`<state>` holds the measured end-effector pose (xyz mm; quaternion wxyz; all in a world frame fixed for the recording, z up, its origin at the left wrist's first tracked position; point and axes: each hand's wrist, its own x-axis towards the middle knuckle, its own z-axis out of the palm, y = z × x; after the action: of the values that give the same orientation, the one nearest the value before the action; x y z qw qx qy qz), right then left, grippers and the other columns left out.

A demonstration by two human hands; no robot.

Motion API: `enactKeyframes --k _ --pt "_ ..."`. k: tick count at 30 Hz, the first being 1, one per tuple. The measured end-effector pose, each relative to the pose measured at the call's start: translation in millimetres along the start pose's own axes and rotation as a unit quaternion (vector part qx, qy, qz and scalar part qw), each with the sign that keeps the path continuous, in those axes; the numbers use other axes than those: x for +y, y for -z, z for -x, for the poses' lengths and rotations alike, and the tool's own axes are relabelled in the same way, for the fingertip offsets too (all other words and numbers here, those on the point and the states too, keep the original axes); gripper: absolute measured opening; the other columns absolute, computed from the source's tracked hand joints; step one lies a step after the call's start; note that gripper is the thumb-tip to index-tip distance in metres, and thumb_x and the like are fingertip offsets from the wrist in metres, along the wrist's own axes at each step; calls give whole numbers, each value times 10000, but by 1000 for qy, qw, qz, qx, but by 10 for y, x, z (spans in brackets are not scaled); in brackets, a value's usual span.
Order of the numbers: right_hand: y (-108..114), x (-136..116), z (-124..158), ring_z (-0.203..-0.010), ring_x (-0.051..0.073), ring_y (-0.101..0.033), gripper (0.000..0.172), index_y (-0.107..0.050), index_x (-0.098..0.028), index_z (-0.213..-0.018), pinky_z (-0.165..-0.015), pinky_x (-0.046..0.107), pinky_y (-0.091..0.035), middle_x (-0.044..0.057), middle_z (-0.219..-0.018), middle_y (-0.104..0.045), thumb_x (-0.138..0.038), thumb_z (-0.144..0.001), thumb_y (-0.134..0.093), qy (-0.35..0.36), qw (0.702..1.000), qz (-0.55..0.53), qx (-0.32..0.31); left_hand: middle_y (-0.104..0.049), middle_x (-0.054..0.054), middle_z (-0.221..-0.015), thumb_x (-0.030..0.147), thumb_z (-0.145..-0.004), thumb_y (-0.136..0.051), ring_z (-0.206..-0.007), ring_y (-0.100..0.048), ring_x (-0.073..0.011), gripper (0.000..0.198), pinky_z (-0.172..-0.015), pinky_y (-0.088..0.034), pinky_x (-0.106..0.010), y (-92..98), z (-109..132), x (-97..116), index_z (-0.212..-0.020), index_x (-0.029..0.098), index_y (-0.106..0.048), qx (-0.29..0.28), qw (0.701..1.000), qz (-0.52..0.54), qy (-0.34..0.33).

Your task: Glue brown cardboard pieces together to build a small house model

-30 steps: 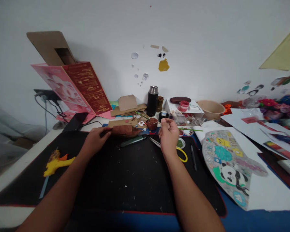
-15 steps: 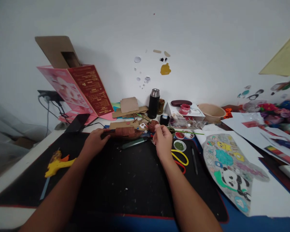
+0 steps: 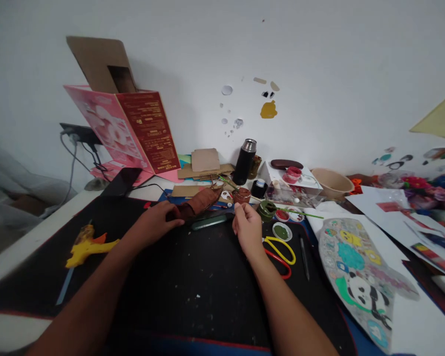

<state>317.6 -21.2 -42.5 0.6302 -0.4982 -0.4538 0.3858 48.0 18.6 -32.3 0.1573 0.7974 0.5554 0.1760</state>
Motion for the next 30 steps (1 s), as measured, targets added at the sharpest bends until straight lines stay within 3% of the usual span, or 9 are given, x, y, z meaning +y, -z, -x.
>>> enactKeyframes --k 13,22,30 --pt "-49 164 52 -364 85 -366 536 -450 -239 -655 -388 219 -285 -86 -424 -397 -657 -911 -666 -21 994 96 -43 -681 -77 -1012 401 -921 -695 -889 -663 -265 203 -755 -461 -356 37 76 119 -956 203 -673 -40 999 -27 -1" --pt "-104 221 92 -360 104 -336 535 -453 -258 -681 -381 245 -253 -92 -421 -384 -719 -868 -651 -30 989 127 -68 -668 -91 -1039 317 -945 -656 -980 -662 -276 121 -786 -465 -353 12 32 44 -961 197 -663 22 999 -39 22" --pt "-111 221 102 -379 115 -387 526 -454 -253 -657 -419 250 -300 -72 -425 -433 -688 -894 -630 -22 984 158 -79 -709 -44 -957 351 -926 -652 -881 -673 -235 131 -742 -433 -329 -25 3 49 -905 225 -680 11 1000 22 19"
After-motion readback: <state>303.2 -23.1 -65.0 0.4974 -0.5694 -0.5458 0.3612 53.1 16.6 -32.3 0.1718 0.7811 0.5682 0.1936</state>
